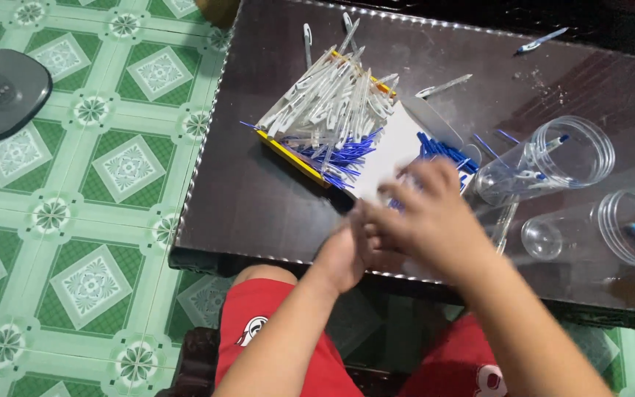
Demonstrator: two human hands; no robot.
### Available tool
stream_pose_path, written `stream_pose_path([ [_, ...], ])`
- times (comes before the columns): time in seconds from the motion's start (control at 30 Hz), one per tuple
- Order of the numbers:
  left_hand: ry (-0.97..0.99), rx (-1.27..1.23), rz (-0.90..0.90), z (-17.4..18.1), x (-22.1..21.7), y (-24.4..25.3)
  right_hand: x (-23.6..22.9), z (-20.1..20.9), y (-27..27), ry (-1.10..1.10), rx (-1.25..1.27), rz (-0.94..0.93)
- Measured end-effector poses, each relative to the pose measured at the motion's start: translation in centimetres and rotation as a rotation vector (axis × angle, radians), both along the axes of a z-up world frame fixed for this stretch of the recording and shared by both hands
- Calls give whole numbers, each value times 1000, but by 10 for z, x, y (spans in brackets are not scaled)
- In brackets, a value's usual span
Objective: Assembling ballpoint pens by inserting ink refills into clear plastic barrels and placing them in cups.
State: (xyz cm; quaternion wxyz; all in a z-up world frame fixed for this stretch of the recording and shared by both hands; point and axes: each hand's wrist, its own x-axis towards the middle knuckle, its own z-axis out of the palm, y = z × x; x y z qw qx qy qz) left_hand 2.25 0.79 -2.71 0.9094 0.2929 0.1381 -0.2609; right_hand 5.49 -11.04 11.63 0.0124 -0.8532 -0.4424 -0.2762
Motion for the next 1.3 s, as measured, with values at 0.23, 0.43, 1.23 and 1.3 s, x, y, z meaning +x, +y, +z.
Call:
stream_pose_path([
  [0.23, -176, -171, -340, 13, -8, 17, -75, -39, -37, 302, 180, 31],
  [0.43, -320, -81, -250, 7, -10, -2, -90, -76, -69, 341, 534, -193],
  [1.23, -463, 473, -285, -12, -22, -33, -80, -99, -101, 968, 1390, -649],
  [1.3, -501, 487, -280, -10, -22, -33, -84, -95, -84, 1031, 1417, -625],
])
